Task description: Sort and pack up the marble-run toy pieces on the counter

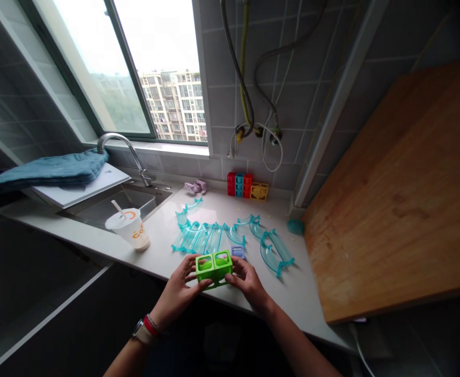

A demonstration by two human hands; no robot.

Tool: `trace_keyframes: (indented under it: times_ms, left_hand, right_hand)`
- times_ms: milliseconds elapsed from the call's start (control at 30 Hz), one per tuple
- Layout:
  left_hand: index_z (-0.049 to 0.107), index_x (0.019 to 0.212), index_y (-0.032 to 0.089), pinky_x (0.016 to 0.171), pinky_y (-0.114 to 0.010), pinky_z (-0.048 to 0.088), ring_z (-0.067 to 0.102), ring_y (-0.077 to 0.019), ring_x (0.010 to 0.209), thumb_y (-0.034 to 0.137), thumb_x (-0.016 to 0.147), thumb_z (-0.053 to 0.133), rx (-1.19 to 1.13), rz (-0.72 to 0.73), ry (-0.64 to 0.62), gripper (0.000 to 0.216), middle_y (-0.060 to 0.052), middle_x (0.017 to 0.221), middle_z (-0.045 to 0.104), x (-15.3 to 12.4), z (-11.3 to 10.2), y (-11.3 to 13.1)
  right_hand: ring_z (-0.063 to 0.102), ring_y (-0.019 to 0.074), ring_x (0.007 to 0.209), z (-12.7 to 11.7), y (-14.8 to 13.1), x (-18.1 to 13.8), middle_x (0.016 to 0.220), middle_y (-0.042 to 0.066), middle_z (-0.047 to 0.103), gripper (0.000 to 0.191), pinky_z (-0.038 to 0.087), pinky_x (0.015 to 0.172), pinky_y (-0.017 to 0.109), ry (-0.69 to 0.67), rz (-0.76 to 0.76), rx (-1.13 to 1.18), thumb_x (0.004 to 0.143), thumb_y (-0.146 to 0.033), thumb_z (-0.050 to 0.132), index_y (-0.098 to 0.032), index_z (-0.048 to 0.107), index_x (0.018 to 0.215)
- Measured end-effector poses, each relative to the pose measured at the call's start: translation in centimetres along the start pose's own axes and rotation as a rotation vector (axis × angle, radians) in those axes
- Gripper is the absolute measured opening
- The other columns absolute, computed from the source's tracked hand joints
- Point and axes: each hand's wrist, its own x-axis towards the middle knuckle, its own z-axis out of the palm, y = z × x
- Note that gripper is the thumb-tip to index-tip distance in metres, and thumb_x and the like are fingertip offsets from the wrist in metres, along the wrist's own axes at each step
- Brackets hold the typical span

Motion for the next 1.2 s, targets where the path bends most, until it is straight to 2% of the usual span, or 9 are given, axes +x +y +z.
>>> trace_keyframes:
  times_ms: [200, 300, 433, 633, 733, 867, 1000, 1133, 1200]
  left_hand:
    - [0.057, 0.136, 0.026, 0.102, -0.049, 0.058, 0.07, -0.0324, 0.12, 0.033, 0.085, 0.081, 0.061, 0.023, -0.024, 0.056, -0.015, 0.136, 0.069, -0.6, -0.4, 0.0]
    - [0.055, 0.139, 0.026, 0.1, -0.047, 0.059, 0.071, -0.0312, 0.119, 0.036, 0.089, 0.077, 0.064, 0.025, -0.007, 0.055, -0.015, 0.137, 0.068, -1.1, -0.6, -0.3]
    - [0.057, 0.141, 0.028, 0.102, -0.046, 0.059, 0.071, -0.0297, 0.118, 0.037, 0.092, 0.073, 0.079, 0.042, 0.037, 0.052, -0.013, 0.134, 0.07, -2.6, -1.2, -0.7]
    - [0.069, 0.127, 0.026, 0.09, -0.043, 0.064, 0.076, -0.0293, 0.1, 0.045, 0.091, 0.072, 0.097, -0.016, 0.104, 0.041, -0.011, 0.12, 0.077, -5.5, -2.2, -2.7]
    - [0.073, 0.12, 0.025, 0.089, -0.041, 0.064, 0.076, -0.0289, 0.099, 0.047, 0.094, 0.067, 0.104, -0.013, 0.117, 0.034, -0.009, 0.114, 0.079, -6.2, -2.7, -4.1]
    - [0.075, 0.113, 0.026, 0.088, -0.035, 0.062, 0.076, -0.0266, 0.096, 0.046, 0.095, 0.066, 0.12, 0.028, 0.118, 0.028, -0.005, 0.107, 0.08, -5.3, -3.3, -4.9]
    - [0.074, 0.108, 0.024, 0.074, -0.028, 0.059, 0.074, -0.0221, 0.084, 0.045, 0.097, 0.064, 0.154, 0.101, 0.149, 0.026, -0.005, 0.096, 0.078, -1.7, -2.5, -4.4]
    - [0.072, 0.106, 0.022, 0.059, -0.023, 0.048, 0.064, -0.0162, 0.066, 0.04, 0.097, 0.062, 0.183, 0.243, 0.174, 0.022, -0.002, 0.08, 0.072, 2.6, -0.2, -4.5]
    - [0.071, 0.103, 0.022, 0.055, -0.023, 0.04, 0.052, -0.0134, 0.055, 0.037, 0.099, 0.059, 0.218, 0.317, 0.142, 0.021, 0.002, 0.065, 0.061, 3.9, 0.7, -5.1]
  right_hand:
    - [0.07, 0.0316, 0.106, 0.5, -0.4, -0.2, 0.115, 0.01, 0.073, 0.052, 0.058, 0.088, 0.045, 0.019, -0.005, 0.002, 0.077, -0.045, 0.087, -0.026, 0.069, 0.122]
    - [0.069, 0.0318, 0.107, 0.5, -0.5, -0.3, 0.115, 0.01, 0.073, 0.051, 0.057, 0.09, 0.046, 0.015, 0.002, -0.032, 0.081, -0.046, 0.084, -0.027, 0.068, 0.125]
    - [0.07, 0.0296, 0.097, 0.3, -0.2, -0.3, 0.11, 0.009, 0.073, 0.045, 0.059, 0.078, 0.04, 0.026, 0.0, -0.075, 0.086, -0.052, 0.077, -0.026, 0.069, 0.122]
    - [0.072, 0.0291, 0.091, 0.2, 0.5, -0.4, 0.104, 0.008, 0.073, 0.044, 0.06, 0.073, 0.039, 0.085, 0.011, 0.006, 0.083, -0.053, 0.077, -0.023, 0.069, 0.113]
    - [0.072, 0.0302, 0.096, -0.2, -0.8, -0.5, 0.108, 0.009, 0.074, 0.041, 0.06, 0.077, 0.042, 0.136, 0.009, 0.07, 0.083, -0.05, 0.076, -0.024, 0.067, 0.114]
    - [0.071, 0.0307, 0.105, -1.6, -5.5, 0.4, 0.116, 0.01, 0.074, 0.047, 0.06, 0.082, 0.046, 0.284, -0.125, 0.04, 0.084, -0.043, 0.077, -0.027, 0.062, 0.125]
    - [0.073, 0.0261, 0.103, -4.6, -10.3, 4.3, 0.116, 0.006, 0.075, 0.041, 0.061, 0.085, 0.044, 0.537, -0.236, -0.16, 0.084, -0.039, 0.074, -0.028, 0.063, 0.122]
    - [0.072, 0.0204, 0.097, -9.1, -11.7, 10.3, 0.113, 0.001, 0.074, 0.034, 0.062, 0.083, 0.038, 0.794, -0.255, -0.226, 0.092, -0.038, 0.066, -0.028, 0.063, 0.124]
    - [0.071, 0.0208, 0.097, -11.5, -11.5, 13.4, 0.118, 0.005, 0.071, 0.033, 0.062, 0.083, 0.039, 0.927, -0.216, -0.256, 0.1, -0.039, 0.063, -0.022, 0.062, 0.128]
